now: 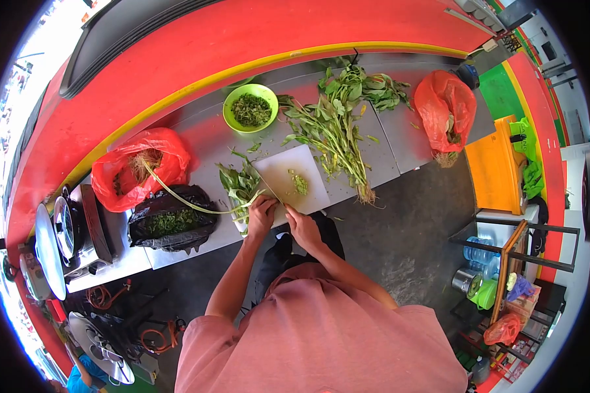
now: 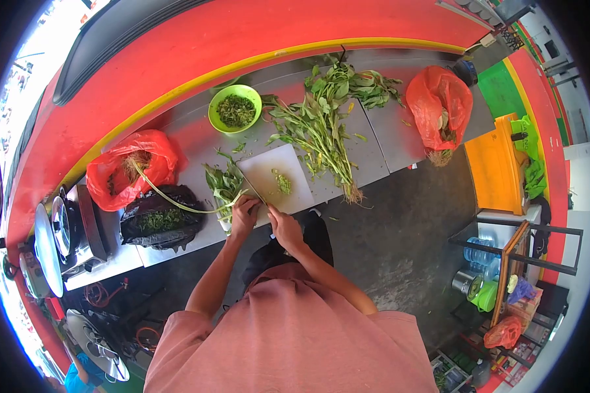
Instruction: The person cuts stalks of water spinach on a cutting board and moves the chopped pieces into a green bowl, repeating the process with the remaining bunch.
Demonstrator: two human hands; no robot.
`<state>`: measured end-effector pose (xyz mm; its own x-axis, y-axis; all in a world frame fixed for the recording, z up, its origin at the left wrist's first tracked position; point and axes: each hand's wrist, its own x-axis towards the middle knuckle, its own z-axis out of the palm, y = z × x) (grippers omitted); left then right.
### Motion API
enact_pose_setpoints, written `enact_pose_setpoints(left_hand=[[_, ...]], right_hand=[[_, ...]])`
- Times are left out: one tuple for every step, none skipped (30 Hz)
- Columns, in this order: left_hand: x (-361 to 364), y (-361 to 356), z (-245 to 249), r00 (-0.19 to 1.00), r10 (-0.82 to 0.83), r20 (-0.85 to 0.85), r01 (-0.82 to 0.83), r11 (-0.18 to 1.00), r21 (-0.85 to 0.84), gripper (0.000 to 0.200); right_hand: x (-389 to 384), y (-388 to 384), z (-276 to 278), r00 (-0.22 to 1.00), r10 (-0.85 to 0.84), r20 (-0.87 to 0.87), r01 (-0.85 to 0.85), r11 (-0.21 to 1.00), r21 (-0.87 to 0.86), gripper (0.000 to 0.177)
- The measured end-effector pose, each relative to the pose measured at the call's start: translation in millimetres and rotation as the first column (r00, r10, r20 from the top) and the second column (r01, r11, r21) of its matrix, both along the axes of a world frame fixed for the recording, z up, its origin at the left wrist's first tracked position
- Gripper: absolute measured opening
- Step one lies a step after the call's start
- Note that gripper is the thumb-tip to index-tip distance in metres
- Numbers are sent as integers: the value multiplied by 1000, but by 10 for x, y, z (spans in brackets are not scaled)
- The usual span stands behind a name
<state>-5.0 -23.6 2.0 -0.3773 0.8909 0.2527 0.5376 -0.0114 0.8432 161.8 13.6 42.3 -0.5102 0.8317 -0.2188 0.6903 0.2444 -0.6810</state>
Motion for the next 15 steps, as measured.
enact_pose_setpoints(left_hand=[[3,4,15,1000,-6,1,6,1000,-1,16],[10,12,36,1000,-9,1,9,1000,2,16],[15,5,41,1000,-7,-11,7,1000,5,16],[23,-5,46,1000,-4,-23,4,1000,7,16],[34,-14,49,1000,-4,-25,4,1000,11,16],[36,-23,55,999,-5,-49,6,1000,7,16],[29,-27,58,997,-6,-74,6,1000,3,17],[17,-18,57,997,-4,-77,4,1000,5,17],[9,-10,35,999,2,-54,-2,1000,4,17],[3,-11,11,1000,8,-30,-8,1000,2,17],[-2,-20,-13,1000,10,-30,-10,1000,2,17],[-1,-23,-9,999,10,-31,-9,1000,11,17],[-1,-22,-7,999,10,-33,-9,1000,20,17],[0,-22,-5,999,12,-32,-12,1000,18,17],[-1,-22,-6,999,6,-37,-5,1000,11,17]], right_hand=[[-10,5,-37,1000,-2,0,2,1000,0,34],[-34,30,-69,1000,20,4,-20,999,42,34],[-56,58,-81,999,42,8,-43,995,85,35],[-76,79,-91,999,41,7,-42,995,88,35],[-104,97,-103,999,35,-21,-33,996,80,35],[-132,112,-88,998,28,-51,-24,997,71,35],[-136,115,-67,998,28,-55,-24,997,74,35],[-126,111,-43,997,14,-73,-9,998,59,35],[-114,100,-29,996,0,-90,4,999,43,35],[-99,81,-16,996,2,-91,2,999,43,35],[-78,56,-4,994,-6,-105,11,999,50,35],[-57,35,-12,993,-15,-118,21,998,55,35],[-47,25,-26,993,-13,-117,19,998,55,35],[-44,13,-41,998,-14,-69,16,999,32,35],[-48,2,-45,1000,-13,-22,13,1000,9,34]])
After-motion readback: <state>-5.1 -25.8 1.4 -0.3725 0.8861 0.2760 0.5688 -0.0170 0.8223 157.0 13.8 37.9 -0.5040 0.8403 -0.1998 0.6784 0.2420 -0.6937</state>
